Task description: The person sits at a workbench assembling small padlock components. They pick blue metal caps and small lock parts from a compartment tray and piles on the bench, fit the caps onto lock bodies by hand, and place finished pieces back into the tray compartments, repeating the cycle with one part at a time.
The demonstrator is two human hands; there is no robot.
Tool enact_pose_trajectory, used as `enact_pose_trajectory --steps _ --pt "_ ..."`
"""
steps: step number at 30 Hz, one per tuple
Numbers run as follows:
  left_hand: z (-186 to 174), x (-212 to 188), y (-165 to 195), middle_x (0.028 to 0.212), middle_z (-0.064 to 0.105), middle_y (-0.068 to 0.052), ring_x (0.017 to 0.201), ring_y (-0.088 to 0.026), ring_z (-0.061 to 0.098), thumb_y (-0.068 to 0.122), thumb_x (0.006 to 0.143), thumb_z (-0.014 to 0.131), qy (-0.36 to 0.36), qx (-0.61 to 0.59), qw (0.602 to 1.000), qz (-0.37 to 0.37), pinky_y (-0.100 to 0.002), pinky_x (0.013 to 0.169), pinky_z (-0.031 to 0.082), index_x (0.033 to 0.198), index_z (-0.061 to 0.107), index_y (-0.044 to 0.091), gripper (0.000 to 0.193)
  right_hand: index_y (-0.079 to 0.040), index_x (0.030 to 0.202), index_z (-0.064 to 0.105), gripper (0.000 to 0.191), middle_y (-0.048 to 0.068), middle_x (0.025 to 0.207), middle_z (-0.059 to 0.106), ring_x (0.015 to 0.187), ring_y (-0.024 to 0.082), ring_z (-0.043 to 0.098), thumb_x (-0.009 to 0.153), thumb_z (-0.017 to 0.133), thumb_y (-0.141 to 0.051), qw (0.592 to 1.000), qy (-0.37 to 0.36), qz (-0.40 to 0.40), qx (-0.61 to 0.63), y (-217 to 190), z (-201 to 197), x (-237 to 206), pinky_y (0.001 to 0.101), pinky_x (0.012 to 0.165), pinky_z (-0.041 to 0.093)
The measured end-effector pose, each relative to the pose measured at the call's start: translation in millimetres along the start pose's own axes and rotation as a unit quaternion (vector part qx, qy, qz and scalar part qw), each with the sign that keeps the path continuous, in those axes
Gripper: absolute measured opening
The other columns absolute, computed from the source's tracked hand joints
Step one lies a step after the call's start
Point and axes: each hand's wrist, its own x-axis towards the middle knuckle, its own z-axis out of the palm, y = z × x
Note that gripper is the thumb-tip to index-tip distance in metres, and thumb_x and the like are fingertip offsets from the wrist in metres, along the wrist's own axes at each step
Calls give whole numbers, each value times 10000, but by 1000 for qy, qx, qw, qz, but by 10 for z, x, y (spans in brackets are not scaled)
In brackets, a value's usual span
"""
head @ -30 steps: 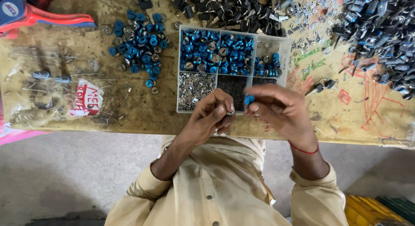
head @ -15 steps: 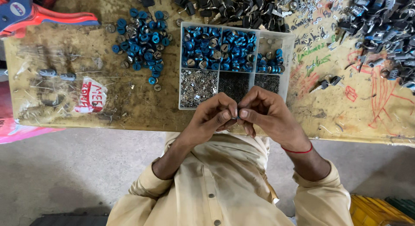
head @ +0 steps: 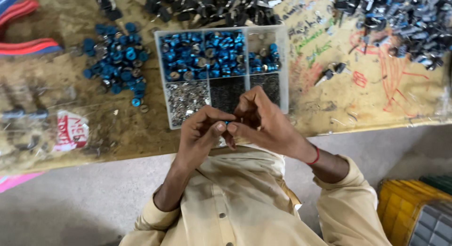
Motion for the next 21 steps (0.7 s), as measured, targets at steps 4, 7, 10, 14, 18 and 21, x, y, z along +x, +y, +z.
enact_pose_trajectory --steps 4,7,10,14,18,21 --pt "-14 68 -45 966 716 -155 773 -181 714 152 1082 628 -15 -58 998 31 -344 681 641 1156 632 -45 210 -68 1281 518 378 48 1168 669 953 149 717 966 673 72 991 50 -81 -92 167 -348 -122 280 797 598" --pt "-35 116 -38 948 711 -159 740 -181 704 174 1087 644 -52 -113 991 44 -344 637 634 1142 639 -40 221 -124 1183 712 433 3 1211 704 999 221 705 941 591 213 876 208 -24 -434 379 -918 -306 341 829 563" --pt "1 145 -45 932 705 -157 718 -186 703 193 1077 657 -79 -147 986 26 -340 616 624 1131 638 -37 237 -41 1170 714 335 157 1214 651 1109 377 586 874 697 116 812 201 -13 -548 653 -1228 -478 484 920 470" --pt "111 178 -97 938 698 -148 743 -179 679 240 1085 657 -109 -151 982 11 -335 638 607 1163 637 -31 282 -58 1158 684 197 101 1319 656 1222 323 566 982 731 19 850 186 13 -492 880 -1460 -587 492 1048 440" --pt "174 179 -114 931 694 -148 734 -185 677 237 1086 659 -115 -149 982 20 -337 634 596 1163 631 -25 274 -87 1167 582 172 66 1375 628 1313 268 600 1020 637 -18 927 214 -32 -306 910 -1571 -623 425 1126 486" --pt "165 135 -75 923 688 -142 727 -187 672 238 1083 661 -114 -153 981 28 -340 625 597 1156 630 -19 269 33 1215 645 447 224 1313 613 1237 394 552 776 715 75 884 110 -33 -452 878 -1556 -679 468 1036 461"
